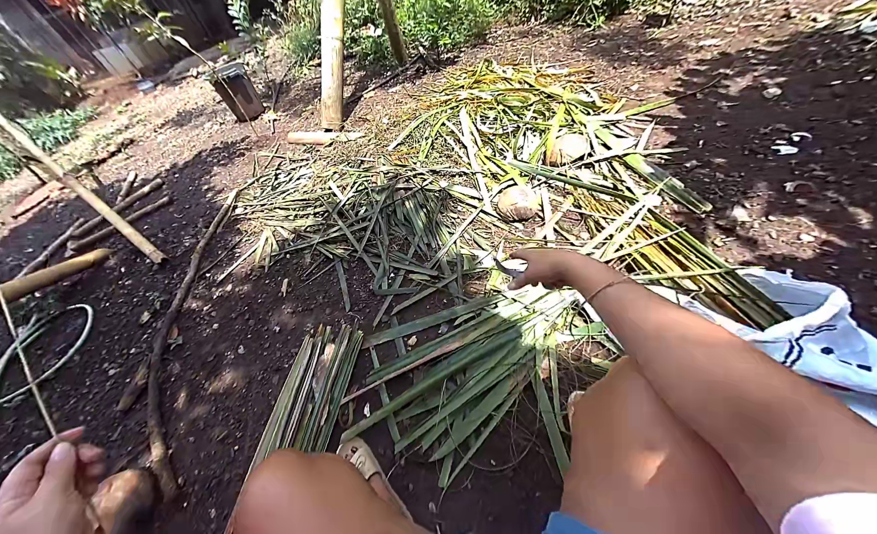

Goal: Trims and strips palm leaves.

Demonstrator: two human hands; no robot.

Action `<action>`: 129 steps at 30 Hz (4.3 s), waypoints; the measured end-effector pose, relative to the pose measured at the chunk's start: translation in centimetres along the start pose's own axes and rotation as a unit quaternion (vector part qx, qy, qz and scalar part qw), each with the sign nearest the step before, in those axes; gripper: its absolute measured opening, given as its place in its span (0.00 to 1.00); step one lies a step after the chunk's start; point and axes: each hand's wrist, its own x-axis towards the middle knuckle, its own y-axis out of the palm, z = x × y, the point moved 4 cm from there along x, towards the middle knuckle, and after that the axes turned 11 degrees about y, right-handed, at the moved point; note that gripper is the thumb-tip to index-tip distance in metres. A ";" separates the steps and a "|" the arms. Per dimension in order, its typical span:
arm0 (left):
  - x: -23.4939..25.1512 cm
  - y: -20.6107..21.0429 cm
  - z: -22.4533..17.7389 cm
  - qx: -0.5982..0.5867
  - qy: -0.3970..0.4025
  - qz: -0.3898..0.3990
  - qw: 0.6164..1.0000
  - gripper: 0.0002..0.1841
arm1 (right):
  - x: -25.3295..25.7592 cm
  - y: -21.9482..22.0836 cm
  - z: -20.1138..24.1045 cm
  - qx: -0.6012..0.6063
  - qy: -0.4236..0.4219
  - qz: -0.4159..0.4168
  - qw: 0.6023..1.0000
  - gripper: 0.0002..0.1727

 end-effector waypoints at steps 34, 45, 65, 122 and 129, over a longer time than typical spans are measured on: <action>-0.1 32.3 -13.6 -0.237 0.173 0.097 0.951 0.06 | -7.5 6.8 13.0 -0.093 -0.089 -0.079 0.989 0.16; -1.1 33.3 -12.6 -0.241 0.242 0.041 0.939 0.07 | -5.7 6.5 13.8 -0.085 -0.053 -0.054 0.993 0.19; -2.4 29.3 -18.1 -0.233 0.462 -0.005 0.856 0.08 | -2.5 4.4 8.2 0.043 0.030 -0.049 0.997 0.20; -4.9 31.3 -15.6 -0.357 0.394 0.059 0.845 0.10 | -13.7 2.6 13.1 0.583 -0.269 0.308 0.702 0.17; -4.7 31.0 -15.2 -0.360 0.383 0.050 0.849 0.10 | -10.4 1.7 11.1 0.636 -0.253 0.213 0.697 0.18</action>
